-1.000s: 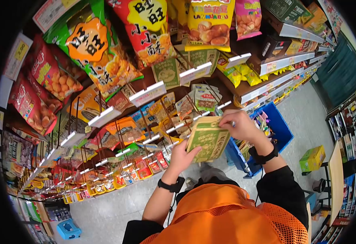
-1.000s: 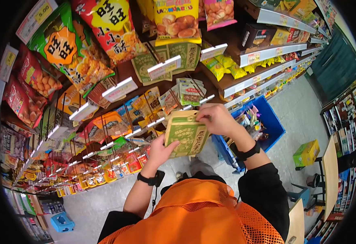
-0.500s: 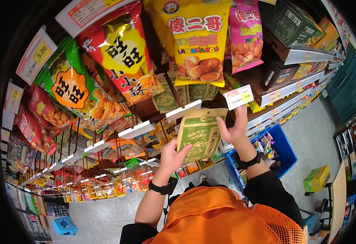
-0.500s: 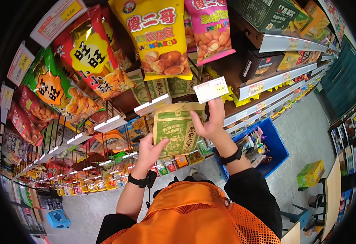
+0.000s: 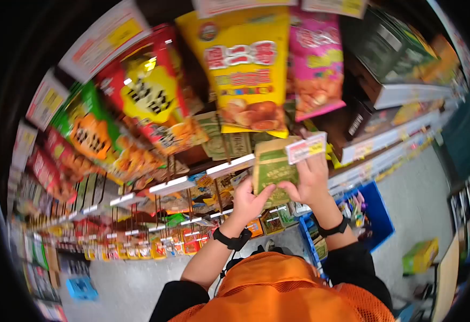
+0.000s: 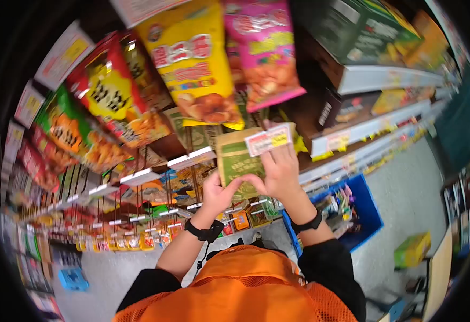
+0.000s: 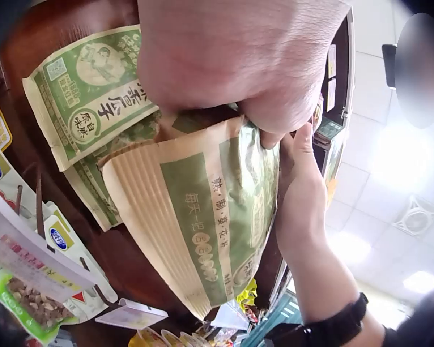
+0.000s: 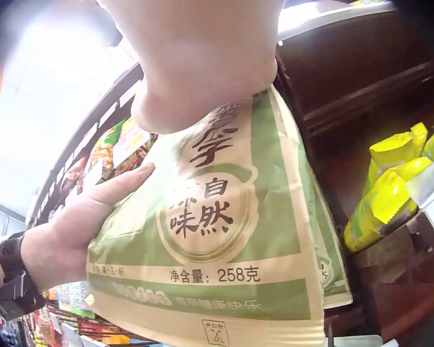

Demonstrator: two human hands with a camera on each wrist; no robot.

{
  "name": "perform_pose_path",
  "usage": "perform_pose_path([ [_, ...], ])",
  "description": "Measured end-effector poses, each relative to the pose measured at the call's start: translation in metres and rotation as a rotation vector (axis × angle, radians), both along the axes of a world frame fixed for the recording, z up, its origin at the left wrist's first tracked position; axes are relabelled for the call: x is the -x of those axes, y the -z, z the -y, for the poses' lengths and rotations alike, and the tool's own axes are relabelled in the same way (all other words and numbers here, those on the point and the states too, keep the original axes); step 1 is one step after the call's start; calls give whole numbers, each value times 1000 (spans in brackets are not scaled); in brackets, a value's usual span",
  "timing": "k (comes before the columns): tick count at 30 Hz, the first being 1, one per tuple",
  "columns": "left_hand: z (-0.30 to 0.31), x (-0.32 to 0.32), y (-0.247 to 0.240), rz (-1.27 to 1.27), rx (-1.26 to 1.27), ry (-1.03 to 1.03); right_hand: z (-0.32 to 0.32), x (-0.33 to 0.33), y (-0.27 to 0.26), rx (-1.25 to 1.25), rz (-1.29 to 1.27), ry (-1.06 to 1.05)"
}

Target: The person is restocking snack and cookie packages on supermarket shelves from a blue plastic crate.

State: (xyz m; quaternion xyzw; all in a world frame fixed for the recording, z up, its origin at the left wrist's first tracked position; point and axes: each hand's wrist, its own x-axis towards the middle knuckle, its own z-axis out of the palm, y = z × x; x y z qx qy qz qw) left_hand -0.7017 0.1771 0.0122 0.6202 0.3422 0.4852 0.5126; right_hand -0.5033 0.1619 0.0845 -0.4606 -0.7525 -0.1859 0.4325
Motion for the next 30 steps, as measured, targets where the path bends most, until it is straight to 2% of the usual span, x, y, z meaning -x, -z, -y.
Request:
perform_pose_path([
  [2,1,-16,19,-4,-122,-25,9,-13,3,-15,21,31],
  [4,9,-32,5,-23,-199,-13,17,-27,2,-5,17,62],
  [7,10,-33,-3,-99,-30,13,11,-27,0,6,-46,8],
  [12,5,-52,6,77,-112,-76,-2,-35,14,59,-101,-18],
  [14,-4,-53,7,-130,-190,-144,-10,-38,21,73,-142,-44],
  [15,-9,-53,-3,-235,-134,-113,-15,-41,24,118,-173,-14],
  [18,-37,-60,-1,-266,-157,-129,-19,-42,23,142,-141,95],
  [19,-43,-62,5,-265,-154,-129,-13,-38,22,136,-163,93],
  [21,-54,-69,16,-107,-311,-111,8,-35,24,125,-193,134],
  [23,-51,-71,30,-162,-267,-73,51,-47,45,175,-163,217],
  [24,-44,-72,36,-221,-227,-55,74,-39,34,166,-173,180],
  [26,-40,-44,33,-210,-306,-183,96,-32,25,252,-111,153],
  [27,-36,-19,16,-158,-151,-116,99,-31,29,290,-113,167],
  [28,-41,-6,20,-58,-196,-177,98,-36,39,328,-117,181],
  [30,-27,11,29,-45,-170,-20,137,-60,55,550,-129,338],
])
